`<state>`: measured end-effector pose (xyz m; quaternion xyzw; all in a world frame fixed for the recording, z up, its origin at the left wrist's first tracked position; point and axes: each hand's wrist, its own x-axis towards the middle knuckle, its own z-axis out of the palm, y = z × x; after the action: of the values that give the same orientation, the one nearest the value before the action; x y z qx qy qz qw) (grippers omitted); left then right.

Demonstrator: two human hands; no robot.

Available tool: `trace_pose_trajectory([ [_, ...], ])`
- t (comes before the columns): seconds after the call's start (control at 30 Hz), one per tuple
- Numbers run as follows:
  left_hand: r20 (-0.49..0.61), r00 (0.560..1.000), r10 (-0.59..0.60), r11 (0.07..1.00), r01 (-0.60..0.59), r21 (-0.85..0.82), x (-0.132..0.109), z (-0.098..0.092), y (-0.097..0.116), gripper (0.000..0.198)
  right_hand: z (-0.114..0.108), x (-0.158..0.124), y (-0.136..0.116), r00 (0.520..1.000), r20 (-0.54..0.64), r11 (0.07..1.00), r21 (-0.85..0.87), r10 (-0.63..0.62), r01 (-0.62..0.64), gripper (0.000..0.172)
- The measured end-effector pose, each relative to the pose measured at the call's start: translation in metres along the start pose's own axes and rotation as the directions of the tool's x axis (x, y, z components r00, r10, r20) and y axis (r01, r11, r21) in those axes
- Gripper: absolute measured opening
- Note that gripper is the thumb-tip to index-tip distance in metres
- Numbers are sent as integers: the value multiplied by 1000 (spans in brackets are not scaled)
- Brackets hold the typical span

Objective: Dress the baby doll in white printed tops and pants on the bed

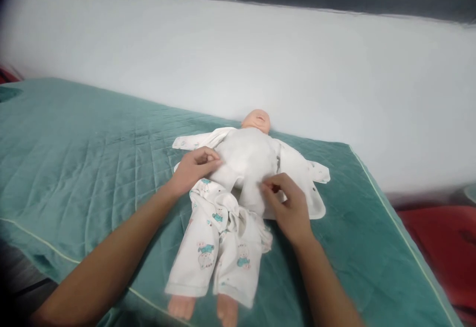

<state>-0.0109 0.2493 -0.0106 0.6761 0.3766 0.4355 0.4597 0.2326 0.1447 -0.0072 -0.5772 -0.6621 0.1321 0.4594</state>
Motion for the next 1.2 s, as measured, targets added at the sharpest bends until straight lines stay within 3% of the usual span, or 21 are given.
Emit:
trace_pose_trajectory([
  [0.1, 315, 949, -17, 999, 6, 37, -5, -7, 15, 20, 8, -5, -15, 984, 79, 986, 46, -163, 159, 9],
  [0.2, 602, 799, 6, 991, -85, 103, -4, -22, 23, 17, 9, -6, -25, 948, 213, 971, 67, -238, 229, 9],
  [0.27, 702, 712, 19, 983, -141, 116, -3, -30, 27, 16, 9, -5, -29, 914, 296, 961, 90, -277, 262, 9],
  [0.33, 754, 656, 26, 980, -165, 109, -3, -35, 28, 16, 9, -3, -33, 886, 348, 951, 116, -308, 285, 10],
  [0.4, 776, 629, 44, 981, -176, 86, -4, -36, 29, 14, 9, -2, -35, 859, 387, 942, 132, -335, 308, 13],
  [0.57, 785, 614, 87, 979, -197, 46, -7, -35, 29, 12, 7, -1, -37, 812, 455, 930, 151, -365, 334, 21],
  [0.73, 804, 582, 119, 975, -220, 14, -4, -34, 30, 8, 7, -5, -40, 817, 481, 948, 181, -318, 262, 22],
  [0.8, 787, 605, 122, 979, -202, 4, -3, -34, 27, 14, 9, -7, -44, 822, 484, 953, 178, -301, 244, 24],
  [0.93, 669, 742, 40, 999, -19, -39, -4, -31, 17, 25, 11, -8, -50, 831, 503, 969, 185, -238, 165, 25],
  [1.07, 551, 834, -12, 985, 106, -139, -6, -27, 8, 28, 8, -9, -43, 876, 479, 960, 269, -62, -79, 33],
  [1.2, 418, 909, -8, 965, 117, -234, -5, -23, 2, 30, 2, -13, -26, 876, 446, 850, 377, 182, -369, 29],
])
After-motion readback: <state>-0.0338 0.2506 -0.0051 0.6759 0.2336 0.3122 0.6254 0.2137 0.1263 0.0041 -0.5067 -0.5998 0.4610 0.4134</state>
